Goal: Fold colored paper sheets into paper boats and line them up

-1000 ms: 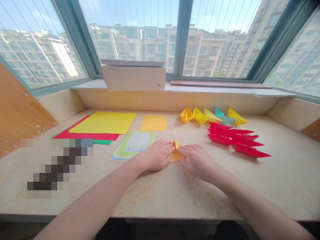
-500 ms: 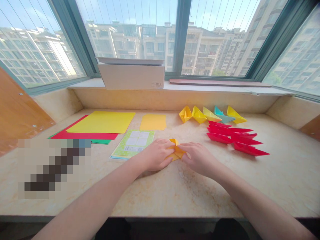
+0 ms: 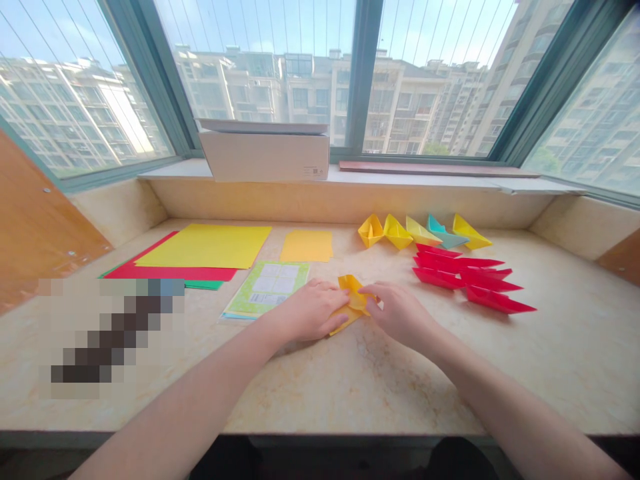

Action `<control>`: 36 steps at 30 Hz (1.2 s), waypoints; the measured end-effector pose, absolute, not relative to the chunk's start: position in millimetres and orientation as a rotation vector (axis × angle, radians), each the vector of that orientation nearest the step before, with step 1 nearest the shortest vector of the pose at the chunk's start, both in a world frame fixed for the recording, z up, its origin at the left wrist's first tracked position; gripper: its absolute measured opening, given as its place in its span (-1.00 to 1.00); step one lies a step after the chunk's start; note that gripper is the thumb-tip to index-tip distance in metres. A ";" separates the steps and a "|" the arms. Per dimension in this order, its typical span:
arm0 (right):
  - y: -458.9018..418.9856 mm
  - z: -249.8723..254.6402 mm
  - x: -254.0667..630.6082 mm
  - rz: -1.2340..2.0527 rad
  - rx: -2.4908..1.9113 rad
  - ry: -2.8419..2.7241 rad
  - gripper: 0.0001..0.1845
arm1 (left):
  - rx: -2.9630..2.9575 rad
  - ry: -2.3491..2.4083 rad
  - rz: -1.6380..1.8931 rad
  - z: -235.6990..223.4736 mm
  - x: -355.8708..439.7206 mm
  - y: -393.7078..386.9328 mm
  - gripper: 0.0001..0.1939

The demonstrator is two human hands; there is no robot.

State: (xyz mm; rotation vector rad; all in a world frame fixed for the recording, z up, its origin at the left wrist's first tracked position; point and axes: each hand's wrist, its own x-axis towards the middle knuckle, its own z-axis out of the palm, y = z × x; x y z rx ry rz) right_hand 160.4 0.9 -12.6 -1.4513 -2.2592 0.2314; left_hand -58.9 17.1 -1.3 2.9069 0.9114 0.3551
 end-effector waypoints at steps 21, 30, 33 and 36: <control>-2.8 -4.9 166.0 0.261 -1.207 -2.627 -0.71 | 3.102 0.848 0.243 1.1 -55.9 15.7 -0.70; -5.8 -0.4 163.7 0.262 -1.221 -2.626 -0.69 | 3.105 0.836 0.291 -4.4 -55.4 17.9 -0.73; -5.9 -0.3 163.8 0.243 -1.212 -2.636 -0.68 | 3.108 0.866 0.287 -6.0 -56.0 18.7 -0.70; -6.1 1.0 165.2 0.261 -1.212 -2.648 -0.68 | 3.097 0.894 0.252 -6.6 -56.8 19.5 -0.69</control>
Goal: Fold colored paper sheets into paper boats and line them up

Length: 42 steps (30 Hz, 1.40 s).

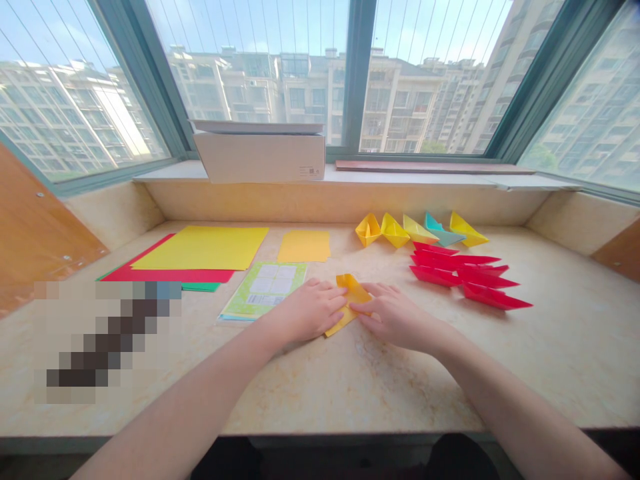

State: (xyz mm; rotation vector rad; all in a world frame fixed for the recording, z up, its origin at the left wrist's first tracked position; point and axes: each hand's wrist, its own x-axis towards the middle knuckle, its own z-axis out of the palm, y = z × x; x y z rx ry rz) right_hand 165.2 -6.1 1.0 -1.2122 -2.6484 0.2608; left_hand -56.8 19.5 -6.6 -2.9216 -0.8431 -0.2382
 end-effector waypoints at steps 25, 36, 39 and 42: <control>-7.4 9.9 178.5 0.405 -1.194 -2.593 -0.53 | -3.028 -0.807 -0.175 -0.2 -64.0 12.9 -0.60; -4.6 -7.7 160.6 0.246 -1.129 -2.576 -0.78 | -3.003 -0.980 -0.264 -7.0 -62.4 16.6 -0.66; -4.0 -10.3 159.1 0.221 -1.148 -2.564 -0.75 | -2.972 -1.033 -0.293 -8.4 -61.8 17.7 -0.62; -3.2 -11.5 159.4 0.214 -1.132 -2.583 -0.72 | -2.937 -1.076 -0.339 -8.6 -61.8 20.9 -0.62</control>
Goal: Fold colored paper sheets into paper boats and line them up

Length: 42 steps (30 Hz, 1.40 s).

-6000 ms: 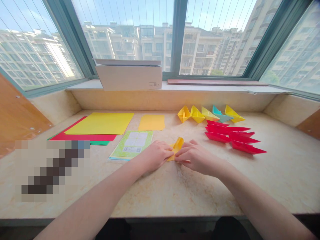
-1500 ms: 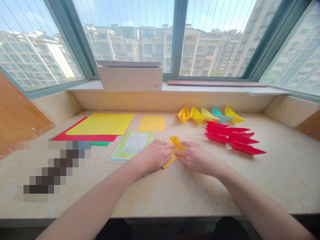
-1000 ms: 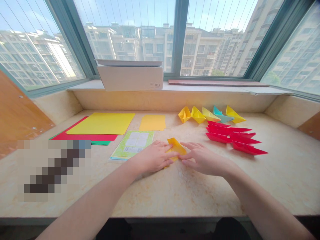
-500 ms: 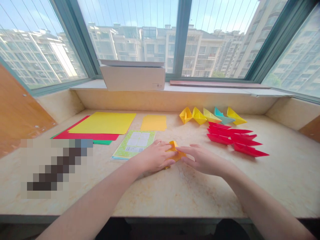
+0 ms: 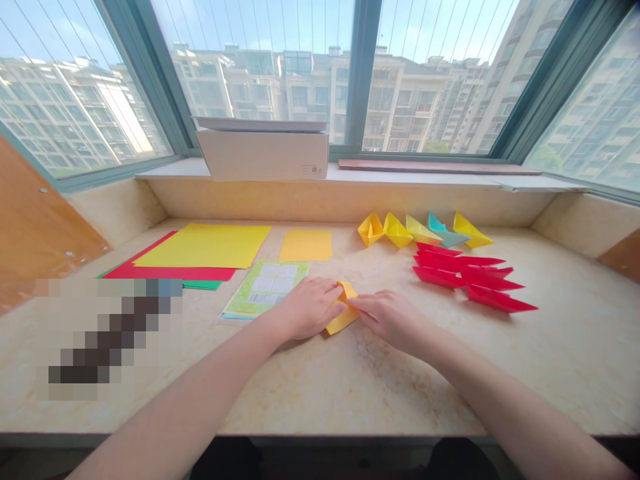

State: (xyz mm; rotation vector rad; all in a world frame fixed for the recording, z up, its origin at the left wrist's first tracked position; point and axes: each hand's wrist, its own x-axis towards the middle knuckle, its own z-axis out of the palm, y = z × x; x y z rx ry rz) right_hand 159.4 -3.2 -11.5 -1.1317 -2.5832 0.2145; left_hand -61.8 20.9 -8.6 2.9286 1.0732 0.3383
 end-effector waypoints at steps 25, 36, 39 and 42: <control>4.9 -20.1 156.7 0.273 -1.128 -2.382 -0.63 | 2.521 1.246 0.872 -19.5 -57.7 36.6 -0.87; 1.3 -16.3 158.1 -0.030 -1.063 -2.428 -0.62 | 1.986 1.292 1.176 -12.5 -49.3 20.6 -0.80; 0.8 -18.6 159.6 -0.150 -1.018 -2.385 -0.61 | 1.902 1.269 1.198 -11.2 -47.3 17.9 -0.82; -0.3 -19.3 159.8 -0.229 -0.953 -2.338 -0.61 | 1.819 1.226 1.244 -10.4 -45.6 16.6 -0.82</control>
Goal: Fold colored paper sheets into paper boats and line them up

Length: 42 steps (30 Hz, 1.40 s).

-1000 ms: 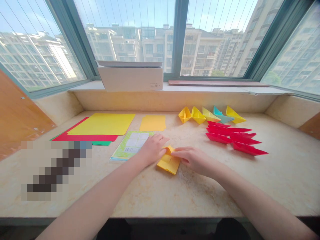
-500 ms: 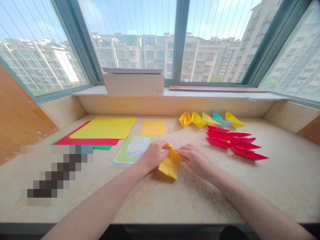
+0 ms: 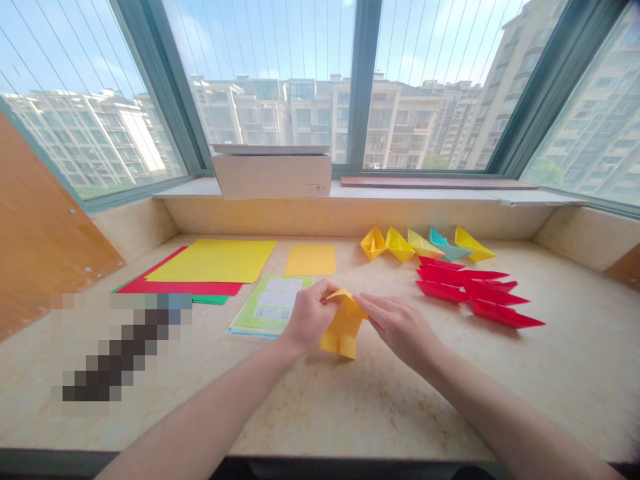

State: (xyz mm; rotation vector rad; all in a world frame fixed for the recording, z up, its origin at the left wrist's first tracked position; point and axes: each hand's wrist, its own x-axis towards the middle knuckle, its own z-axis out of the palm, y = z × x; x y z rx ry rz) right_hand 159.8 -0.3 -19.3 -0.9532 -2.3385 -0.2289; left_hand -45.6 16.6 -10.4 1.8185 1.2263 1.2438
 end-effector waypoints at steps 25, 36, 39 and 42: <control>-8.5 -8.1 162.7 -0.384 -0.718 -2.203 -0.47 | 1.403 0.861 1.274 2.3 -45.6 5.0 -0.69; -4.0 -0.2 171.3 -0.511 -0.708 -2.200 -0.56 | 1.373 0.610 1.107 2.6 -41.0 -0.6 -0.57; -3.2 -0.8 171.8 -0.510 -0.694 -2.208 -0.58 | 1.433 0.756 1.089 4.2 -39.0 -0.6 -0.57; -3.0 -1.0 171.6 -0.469 -0.712 -2.168 -0.57 | 1.434 0.772 1.084 6.8 -38.2 -1.1 -0.57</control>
